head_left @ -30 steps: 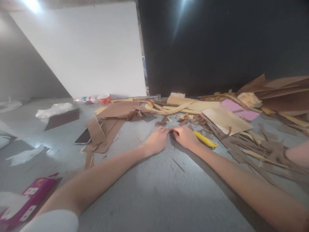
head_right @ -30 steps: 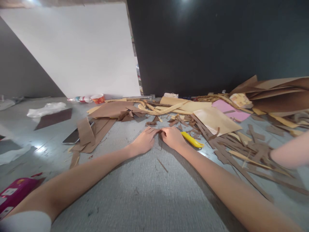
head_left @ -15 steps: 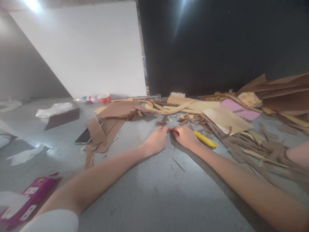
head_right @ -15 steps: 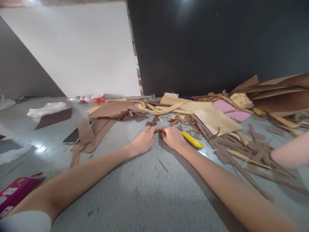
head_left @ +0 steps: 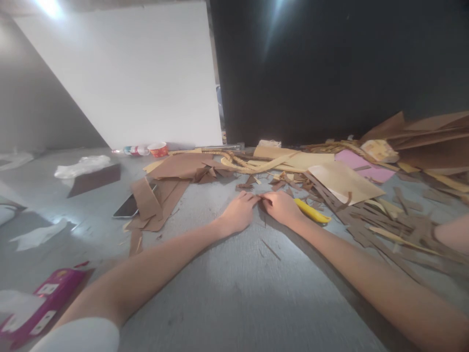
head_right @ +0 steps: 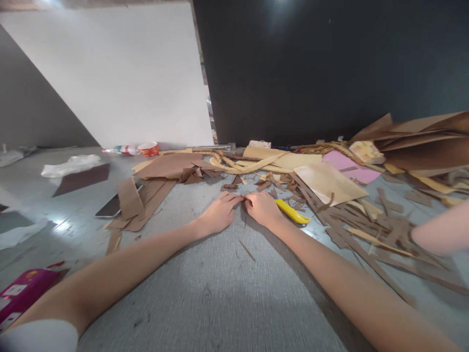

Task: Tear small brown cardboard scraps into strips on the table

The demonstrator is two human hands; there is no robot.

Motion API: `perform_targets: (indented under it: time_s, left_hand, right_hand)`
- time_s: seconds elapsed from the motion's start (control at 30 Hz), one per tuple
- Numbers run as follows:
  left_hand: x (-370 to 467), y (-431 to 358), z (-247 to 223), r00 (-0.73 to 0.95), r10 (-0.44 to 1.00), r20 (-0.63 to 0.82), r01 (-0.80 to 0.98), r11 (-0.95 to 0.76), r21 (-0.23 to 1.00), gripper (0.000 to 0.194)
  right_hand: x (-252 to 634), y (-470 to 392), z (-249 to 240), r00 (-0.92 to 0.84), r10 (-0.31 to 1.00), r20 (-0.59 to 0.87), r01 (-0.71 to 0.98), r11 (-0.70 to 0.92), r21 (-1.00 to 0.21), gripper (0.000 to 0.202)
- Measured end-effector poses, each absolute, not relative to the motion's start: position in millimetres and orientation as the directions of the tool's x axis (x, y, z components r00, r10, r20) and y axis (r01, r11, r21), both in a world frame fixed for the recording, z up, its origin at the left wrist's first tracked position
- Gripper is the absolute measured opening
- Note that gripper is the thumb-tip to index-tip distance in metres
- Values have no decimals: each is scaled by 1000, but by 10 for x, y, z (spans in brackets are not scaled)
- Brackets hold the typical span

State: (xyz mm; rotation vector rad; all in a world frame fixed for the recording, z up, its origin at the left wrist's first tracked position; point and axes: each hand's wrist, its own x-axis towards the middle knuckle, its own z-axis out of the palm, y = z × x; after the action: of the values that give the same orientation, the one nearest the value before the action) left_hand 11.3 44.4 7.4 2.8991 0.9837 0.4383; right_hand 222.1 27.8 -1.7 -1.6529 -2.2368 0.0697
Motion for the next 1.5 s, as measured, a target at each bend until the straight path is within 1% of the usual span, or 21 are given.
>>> perform_targets:
  time_s: [0.13, 0.37, 0.57, 0.87, 1.1, 1.23, 1.5]
  left_hand:
    - [111, 460, 51, 765, 592, 254, 584, -804, 113, 56]
    - [116, 459, 45, 782, 579, 228, 580, -811, 71, 47]
    - [111, 464, 26, 779, 583, 231, 585, -808, 68, 48]
    - [114, 467, 23, 784, 569, 248, 579, -815, 40, 46]
    - [108, 470, 29, 800, 540, 262, 558, -830, 6, 41]
    - [105, 469, 51, 804, 538, 254, 553, -833, 14, 43]
    - [112, 447, 85, 785, 567, 249, 577, -816, 36, 47]
  right_hand:
    - [2223, 286, -39, -250, 931, 266, 915, 317, -249, 40]
    - [2213, 263, -3, -241, 937, 252, 918, 304, -253, 40]
    - [2218, 273, 2, -249, 937, 245, 919, 309, -246, 40]
    - [2209, 269, 4, -238, 941, 243, 913, 301, -273, 39]
    - [2175, 266, 74, -272, 942, 197, 919, 315, -237, 38]
    - [2175, 271, 72, -275, 942, 192, 922, 315, -224, 36]
    - [2211, 289, -9, -291, 926, 241, 909, 347, -232, 39]
